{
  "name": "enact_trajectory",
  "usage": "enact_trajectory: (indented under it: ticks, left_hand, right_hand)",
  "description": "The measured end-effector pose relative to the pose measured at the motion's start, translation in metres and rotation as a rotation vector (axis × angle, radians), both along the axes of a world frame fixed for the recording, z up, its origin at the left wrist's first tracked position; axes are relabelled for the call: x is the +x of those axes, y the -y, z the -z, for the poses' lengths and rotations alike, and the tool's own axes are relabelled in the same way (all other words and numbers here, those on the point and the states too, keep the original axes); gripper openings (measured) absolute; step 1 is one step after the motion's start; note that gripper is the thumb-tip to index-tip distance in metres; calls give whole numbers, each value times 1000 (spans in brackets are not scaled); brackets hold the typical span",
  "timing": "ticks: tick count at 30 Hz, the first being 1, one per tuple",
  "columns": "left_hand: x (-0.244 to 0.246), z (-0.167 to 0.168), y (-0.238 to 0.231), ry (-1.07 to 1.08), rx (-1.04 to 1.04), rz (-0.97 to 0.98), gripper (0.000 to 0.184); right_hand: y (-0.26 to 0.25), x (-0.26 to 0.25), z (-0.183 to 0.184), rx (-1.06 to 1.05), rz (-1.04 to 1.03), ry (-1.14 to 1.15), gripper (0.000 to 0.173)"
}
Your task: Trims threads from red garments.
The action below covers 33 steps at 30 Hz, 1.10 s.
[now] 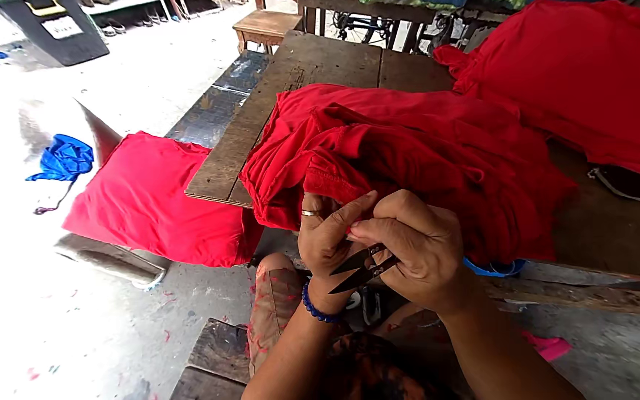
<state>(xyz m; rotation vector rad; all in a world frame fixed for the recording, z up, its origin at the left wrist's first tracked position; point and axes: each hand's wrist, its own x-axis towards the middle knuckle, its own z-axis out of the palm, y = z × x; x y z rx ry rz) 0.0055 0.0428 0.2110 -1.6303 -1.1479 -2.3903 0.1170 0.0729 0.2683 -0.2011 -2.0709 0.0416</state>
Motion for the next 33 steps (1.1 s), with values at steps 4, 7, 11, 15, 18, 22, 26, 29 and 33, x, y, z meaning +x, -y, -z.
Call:
enact_trajectory:
  ticks: [4,7,11,15,18,22,26,29,33]
  left_hand:
    - [-1,-2,-3,144,3,136,7]
    - [-2,-4,-4,222,-6,213,6]
    - [-3,-2,-1,281,-1,335,5]
    - [-3,1,2,287,4,386,7]
    - [-2,2,3,268,12,403,7]
    - [-2,3,5,262,16,416,6]
    - [-2,5,6,258,13,402,5]
    - [-2,7,7,318,45,400,11]
    - [-1,1,7,418,106,363,45]
  right_hand:
    - [7,13,6,-274,-29,-119,10]
    - [8,33,12,-434,83,-111,33]
    - [5,46,24,-404,242,-33,29]
    - [7,41,27,-322,360,42,28]
    - [6,34,27,-292,378,55,30]
    - [7,26,27,-274,372,26,29]
    - [9,23,27,-232,379,15,26]
    - [6,24,31,-276,349,-28,25]
    - [3,28,36,-444,204,-125,22]
